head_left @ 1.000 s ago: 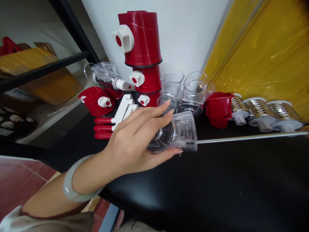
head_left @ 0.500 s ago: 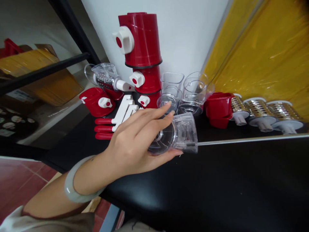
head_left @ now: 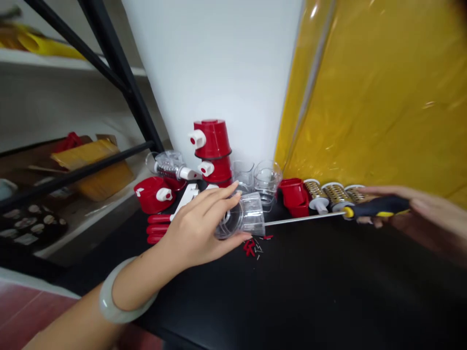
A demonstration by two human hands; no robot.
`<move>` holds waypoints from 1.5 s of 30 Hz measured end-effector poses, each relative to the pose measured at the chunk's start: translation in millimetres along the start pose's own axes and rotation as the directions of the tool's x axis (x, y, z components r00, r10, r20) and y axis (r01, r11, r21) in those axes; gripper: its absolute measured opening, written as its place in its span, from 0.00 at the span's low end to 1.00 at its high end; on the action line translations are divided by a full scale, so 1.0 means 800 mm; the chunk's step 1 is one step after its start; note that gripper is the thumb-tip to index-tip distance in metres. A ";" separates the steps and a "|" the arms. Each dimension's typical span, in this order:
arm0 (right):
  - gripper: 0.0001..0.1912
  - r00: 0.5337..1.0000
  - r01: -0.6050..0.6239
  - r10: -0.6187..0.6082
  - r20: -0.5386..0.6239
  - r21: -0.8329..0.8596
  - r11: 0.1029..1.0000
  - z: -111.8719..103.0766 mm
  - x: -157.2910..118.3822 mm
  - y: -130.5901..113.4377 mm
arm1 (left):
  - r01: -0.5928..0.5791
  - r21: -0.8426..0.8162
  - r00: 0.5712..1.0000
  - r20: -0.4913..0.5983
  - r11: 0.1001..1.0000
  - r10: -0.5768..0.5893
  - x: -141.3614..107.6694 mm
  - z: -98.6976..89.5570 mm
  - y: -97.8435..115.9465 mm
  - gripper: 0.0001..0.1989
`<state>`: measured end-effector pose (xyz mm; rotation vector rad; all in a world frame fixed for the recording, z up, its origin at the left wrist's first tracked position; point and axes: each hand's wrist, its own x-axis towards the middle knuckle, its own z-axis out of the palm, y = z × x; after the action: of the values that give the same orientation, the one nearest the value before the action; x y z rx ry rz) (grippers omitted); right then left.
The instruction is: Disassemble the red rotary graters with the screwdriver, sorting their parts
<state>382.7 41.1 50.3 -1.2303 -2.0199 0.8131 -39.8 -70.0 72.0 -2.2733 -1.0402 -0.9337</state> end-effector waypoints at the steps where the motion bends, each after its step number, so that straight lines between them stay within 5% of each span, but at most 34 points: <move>1: 0.41 0.997 -0.052 0.047 0.065 0.077 0.996 -0.002 -0.003 0.000 | -0.027 0.018 0.999 0.025 0.999 0.027 0.005 -0.007 -0.001 0.29; 4: 0.39 0.976 -0.086 0.073 0.207 0.054 0.995 0.010 -0.015 0.010 | -0.156 0.073 0.983 0.113 0.985 0.147 0.026 -0.028 -0.006 0.26; 9: 0.23 0.956 0.241 -0.201 0.212 -0.183 0.953 0.072 -0.030 0.021 | -0.367 0.121 0.881 0.364 0.922 0.303 0.069 -0.054 -0.009 0.28; 12: 0.14 0.972 0.211 -0.172 0.161 -0.278 0.937 0.115 -0.035 0.020 | -0.448 0.135 0.813 0.472 0.884 0.340 0.096 -0.060 -0.007 0.26; 17: 0.12 0.988 0.149 -0.132 0.080 -0.270 0.951 0.155 -0.048 0.018 | -0.534 0.161 0.746 0.552 0.830 0.372 0.131 -0.074 0.011 0.27; 28: 0.15 0.948 0.291 -0.258 0.188 -0.170 0.942 0.157 -0.056 -0.002 | -0.635 0.200 0.653 0.655 0.746 0.380 0.192 -0.100 0.031 0.24; 34: 0.24 0.955 0.272 -0.227 0.193 -0.258 0.927 0.176 -0.019 -0.020 | -0.680 0.143 0.598 0.677 0.719 0.430 0.211 -0.097 0.023 0.25; 39: 0.21 0.965 0.249 -0.203 0.169 -0.324 0.913 0.198 -0.006 -0.044 | -0.711 0.132 0.567 0.688 0.690 0.453 0.224 -0.101 0.029 0.26; 45: 0.20 0.943 0.235 -0.135 0.303 -0.324 0.916 0.181 -0.019 -0.056 | -0.736 0.130 0.544 0.697 0.664 0.467 0.228 -0.104 0.040 0.24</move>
<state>253.0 -15.6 -6.7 -1.1345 -2.5566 0.5620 41.1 -57.9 257.7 -2.3100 -0.4563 0.3541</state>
